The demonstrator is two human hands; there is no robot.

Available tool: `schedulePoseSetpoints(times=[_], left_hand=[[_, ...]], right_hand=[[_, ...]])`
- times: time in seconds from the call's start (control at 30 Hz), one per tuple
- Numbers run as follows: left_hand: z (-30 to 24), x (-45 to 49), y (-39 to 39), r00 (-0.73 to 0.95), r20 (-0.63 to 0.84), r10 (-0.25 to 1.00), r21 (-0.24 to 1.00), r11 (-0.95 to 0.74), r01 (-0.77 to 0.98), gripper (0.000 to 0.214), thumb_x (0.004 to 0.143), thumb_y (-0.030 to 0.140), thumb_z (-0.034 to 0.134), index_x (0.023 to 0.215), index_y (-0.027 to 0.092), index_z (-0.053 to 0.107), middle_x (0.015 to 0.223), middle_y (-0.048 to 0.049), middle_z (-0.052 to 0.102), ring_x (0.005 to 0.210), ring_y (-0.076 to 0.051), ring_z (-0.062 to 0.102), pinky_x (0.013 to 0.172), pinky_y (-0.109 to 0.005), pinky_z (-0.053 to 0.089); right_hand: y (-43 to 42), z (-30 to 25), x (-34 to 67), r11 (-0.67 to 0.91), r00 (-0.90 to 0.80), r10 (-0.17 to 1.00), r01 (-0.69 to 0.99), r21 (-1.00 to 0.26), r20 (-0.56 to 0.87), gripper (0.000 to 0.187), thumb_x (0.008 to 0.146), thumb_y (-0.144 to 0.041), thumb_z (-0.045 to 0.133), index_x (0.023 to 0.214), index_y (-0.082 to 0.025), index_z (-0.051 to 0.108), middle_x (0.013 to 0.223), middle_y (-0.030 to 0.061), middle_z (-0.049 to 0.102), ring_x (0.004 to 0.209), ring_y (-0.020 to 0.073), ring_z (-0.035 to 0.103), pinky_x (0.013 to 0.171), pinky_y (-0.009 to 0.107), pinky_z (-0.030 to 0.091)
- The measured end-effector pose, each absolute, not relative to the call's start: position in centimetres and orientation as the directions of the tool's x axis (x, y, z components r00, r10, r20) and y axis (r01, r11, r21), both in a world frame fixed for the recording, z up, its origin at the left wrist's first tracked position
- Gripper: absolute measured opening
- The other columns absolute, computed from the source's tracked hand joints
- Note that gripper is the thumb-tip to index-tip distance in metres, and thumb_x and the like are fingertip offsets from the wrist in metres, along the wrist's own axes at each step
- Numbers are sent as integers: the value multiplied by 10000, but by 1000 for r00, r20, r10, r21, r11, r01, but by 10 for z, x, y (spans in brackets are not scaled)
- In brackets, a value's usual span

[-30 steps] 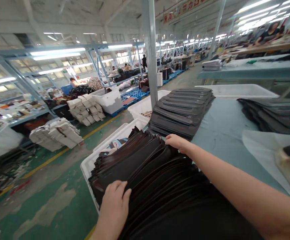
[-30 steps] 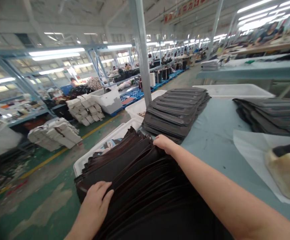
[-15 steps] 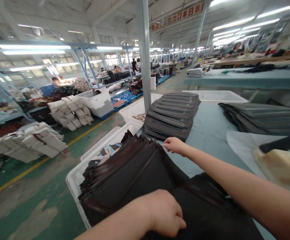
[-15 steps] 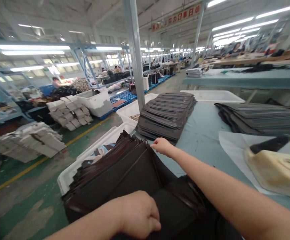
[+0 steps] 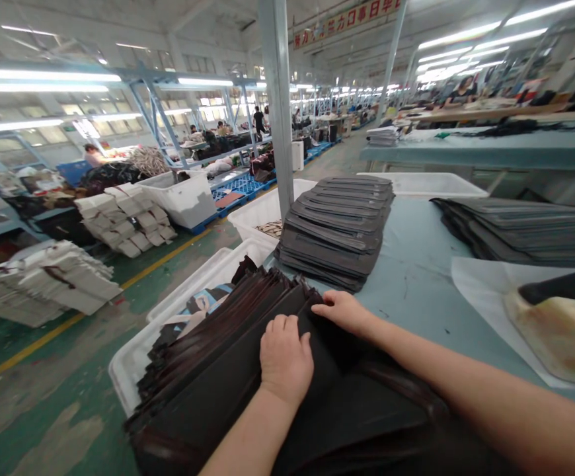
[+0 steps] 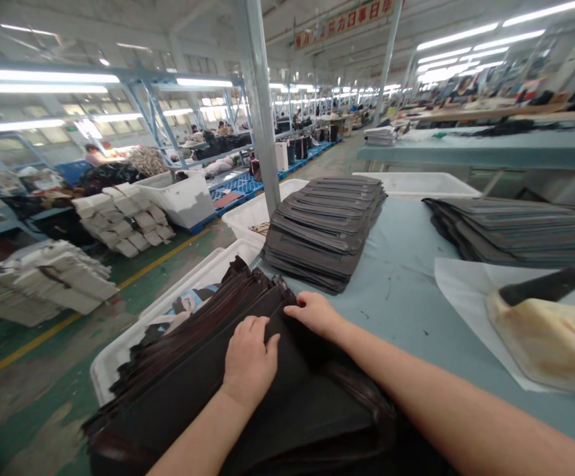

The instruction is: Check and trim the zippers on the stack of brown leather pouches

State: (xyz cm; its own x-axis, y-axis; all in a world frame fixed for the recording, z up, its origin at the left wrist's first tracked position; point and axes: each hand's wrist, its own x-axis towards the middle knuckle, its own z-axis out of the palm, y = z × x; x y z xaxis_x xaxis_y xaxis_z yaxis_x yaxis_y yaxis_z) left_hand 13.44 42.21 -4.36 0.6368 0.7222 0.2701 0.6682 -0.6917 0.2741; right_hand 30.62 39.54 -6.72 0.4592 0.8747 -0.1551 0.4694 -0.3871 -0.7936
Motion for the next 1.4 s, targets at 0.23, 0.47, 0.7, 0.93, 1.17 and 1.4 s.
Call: schedulePoseSetpoints(times=[0.23, 0.47, 0.7, 0.93, 1.17, 1.4], left_hand=[[-34, 137, 412, 629, 202, 750, 341, -656, 673, 170, 799, 256, 441, 930, 172, 510, 861, -64, 557, 836, -220, 520, 741, -341, 395], [-22, 138, 385, 759, 73, 646, 406, -715, 569, 217, 843, 235, 336, 870, 216, 551, 872, -31, 593, 854, -196, 535, 732, -299, 405], [-12, 135, 363, 856, -74, 512, 424, -760, 492, 351, 833, 290, 341, 1146, 190, 466, 913, -83, 625, 827, -258, 564, 704, -380, 431], [-11, 136, 357, 872, -168, 460, 722, -546, 426, 507, 836, 356, 330, 1315, 201, 268, 1103, -100, 562, 997, -221, 525, 872, -350, 394], [-16, 136, 353, 935, -169, 312, 821, -481, 309, 597, 802, 316, 383, 1356, 231, 176, 1340, -39, 373, 1210, -191, 340, 1013, -323, 259], [-21, 140, 353, 921, -185, 342, 790, -506, 347, 591, 803, 348, 388, 1353, 249, 194, 1358, -53, 345, 1203, -227, 357, 999, -364, 281]], right_hand=[[376, -44, 309, -308, 288, 912, 17, -951, -290, 137, 630, -218, 497, 752, -162, 523, 648, -4, 598, 598, 127, 551, 606, 257, 437], [349, -16, 307, -359, 173, 880, -363, -860, -441, 263, 583, -362, 673, 612, -121, 573, 545, 15, 600, 474, 108, 509, 532, 251, 403], [325, -14, 284, -439, 422, 807, -40, -898, -413, 300, 675, -410, 566, 539, -149, 511, 432, -51, 445, 414, 70, 347, 437, 221, 272], [303, -15, 278, -340, 567, 778, 18, -940, -270, 359, 709, -457, 522, 520, -156, 479, 467, -41, 431, 460, 83, 372, 480, 229, 309], [287, -5, 288, -392, 351, 779, -376, -840, -520, 511, 671, -598, 534, 563, -101, 587, 517, 44, 582, 475, 131, 511, 552, 280, 395], [271, -12, 299, -283, 169, 912, -402, -871, -374, 257, 651, -342, 672, 721, -99, 625, 660, 27, 623, 596, 110, 533, 659, 261, 394]])
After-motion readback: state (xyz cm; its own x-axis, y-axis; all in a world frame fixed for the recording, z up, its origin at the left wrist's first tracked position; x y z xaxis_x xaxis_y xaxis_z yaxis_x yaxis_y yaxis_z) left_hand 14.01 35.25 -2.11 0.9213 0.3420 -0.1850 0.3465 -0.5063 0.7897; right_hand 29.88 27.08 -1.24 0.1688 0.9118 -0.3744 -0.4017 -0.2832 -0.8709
